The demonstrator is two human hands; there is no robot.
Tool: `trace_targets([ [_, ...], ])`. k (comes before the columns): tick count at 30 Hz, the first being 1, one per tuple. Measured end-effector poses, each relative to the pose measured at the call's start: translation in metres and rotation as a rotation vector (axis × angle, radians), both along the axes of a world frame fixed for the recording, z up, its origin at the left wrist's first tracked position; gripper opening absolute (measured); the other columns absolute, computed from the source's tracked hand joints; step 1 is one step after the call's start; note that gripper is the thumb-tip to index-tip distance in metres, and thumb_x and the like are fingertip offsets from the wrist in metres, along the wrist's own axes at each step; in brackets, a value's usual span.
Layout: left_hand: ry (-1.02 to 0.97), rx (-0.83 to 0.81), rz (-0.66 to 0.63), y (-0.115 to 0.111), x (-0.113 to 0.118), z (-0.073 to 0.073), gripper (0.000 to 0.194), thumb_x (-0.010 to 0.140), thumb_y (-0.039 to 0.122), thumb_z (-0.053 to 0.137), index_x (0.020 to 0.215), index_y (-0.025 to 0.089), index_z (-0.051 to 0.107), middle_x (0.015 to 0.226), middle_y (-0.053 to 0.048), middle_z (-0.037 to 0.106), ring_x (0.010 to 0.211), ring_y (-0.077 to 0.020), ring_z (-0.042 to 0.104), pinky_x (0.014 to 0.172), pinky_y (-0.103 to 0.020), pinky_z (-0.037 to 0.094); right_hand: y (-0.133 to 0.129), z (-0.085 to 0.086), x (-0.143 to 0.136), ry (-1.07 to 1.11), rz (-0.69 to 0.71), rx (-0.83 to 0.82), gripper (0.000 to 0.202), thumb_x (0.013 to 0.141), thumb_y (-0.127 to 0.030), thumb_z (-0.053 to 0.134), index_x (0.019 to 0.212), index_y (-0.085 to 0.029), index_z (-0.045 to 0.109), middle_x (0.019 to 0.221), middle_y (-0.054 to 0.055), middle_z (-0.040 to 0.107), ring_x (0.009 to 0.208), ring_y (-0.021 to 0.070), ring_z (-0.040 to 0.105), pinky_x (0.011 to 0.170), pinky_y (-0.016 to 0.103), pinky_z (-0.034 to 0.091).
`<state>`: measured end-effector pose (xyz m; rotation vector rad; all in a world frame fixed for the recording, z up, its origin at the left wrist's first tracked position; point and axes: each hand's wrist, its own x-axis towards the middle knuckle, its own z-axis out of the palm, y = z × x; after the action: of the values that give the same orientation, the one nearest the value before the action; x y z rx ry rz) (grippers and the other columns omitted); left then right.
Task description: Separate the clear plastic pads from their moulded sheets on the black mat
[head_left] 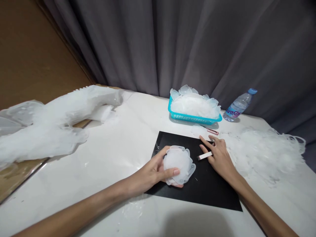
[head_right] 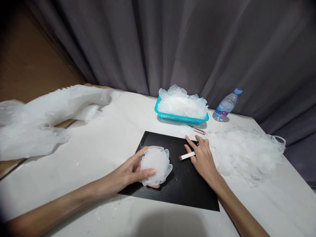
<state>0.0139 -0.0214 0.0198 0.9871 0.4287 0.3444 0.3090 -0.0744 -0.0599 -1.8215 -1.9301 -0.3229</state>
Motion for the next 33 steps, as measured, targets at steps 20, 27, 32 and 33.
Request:
trace_targets([
  [20, 0.068, -0.183, 0.104, 0.005, 0.005, -0.004, 0.049, 0.105, 0.049, 0.049, 0.141, 0.015, 0.048, 0.136, -0.022, 0.063, 0.112, -0.0355, 0.071, 0.097, -0.058, 0.058, 0.002, 0.001, 0.002, 0.173, 0.074, 0.01, 0.043, 0.106, -0.036, 0.045, 0.146, -0.022, 0.052, 0.124, 0.017, 0.056, 0.112, 0.033, 0.055, 0.095, 0.053, 0.051],
  [27, 0.042, -0.183, 0.035, 0.01, 0.004, -0.006, 0.065, 0.104, 0.064, 0.037, 0.148, 0.018, 0.046, 0.14, -0.022, 0.062, 0.115, -0.0371, 0.07, 0.098, -0.057, 0.057, -0.004, 0.02, -0.006, 0.352, 0.081, 0.186, 0.021, 0.1, -0.03, 0.062, 0.119, -0.023, 0.061, 0.115, 0.01, 0.063, 0.102, 0.026, 0.058, 0.085, 0.041, 0.051],
  [32, 0.103, -0.136, 0.084, 0.009, 0.004, -0.005, 0.048, 0.101, 0.044, 0.062, 0.139, 0.019, 0.049, 0.137, -0.018, 0.062, 0.113, -0.0348, 0.07, 0.097, -0.055, 0.059, -0.006, 0.024, -0.01, 0.605, 0.106, 0.097, 0.012, 0.098, -0.027, 0.063, 0.107, -0.023, 0.056, 0.087, 0.0, 0.056, 0.073, 0.0165, 0.054, 0.07, 0.032, 0.048],
  [33, 0.11, -0.124, 0.086, 0.008, 0.003, -0.005, 0.046, 0.099, 0.038, 0.066, 0.137, 0.019, 0.049, 0.136, -0.017, 0.062, 0.112, -0.0342, 0.071, 0.097, -0.054, 0.059, -0.006, 0.024, -0.011, 0.648, 0.115, 0.076, 0.014, 0.099, -0.026, 0.061, 0.111, -0.023, 0.055, 0.086, -0.001, 0.055, 0.071, 0.0158, 0.054, 0.068, 0.031, 0.048],
])
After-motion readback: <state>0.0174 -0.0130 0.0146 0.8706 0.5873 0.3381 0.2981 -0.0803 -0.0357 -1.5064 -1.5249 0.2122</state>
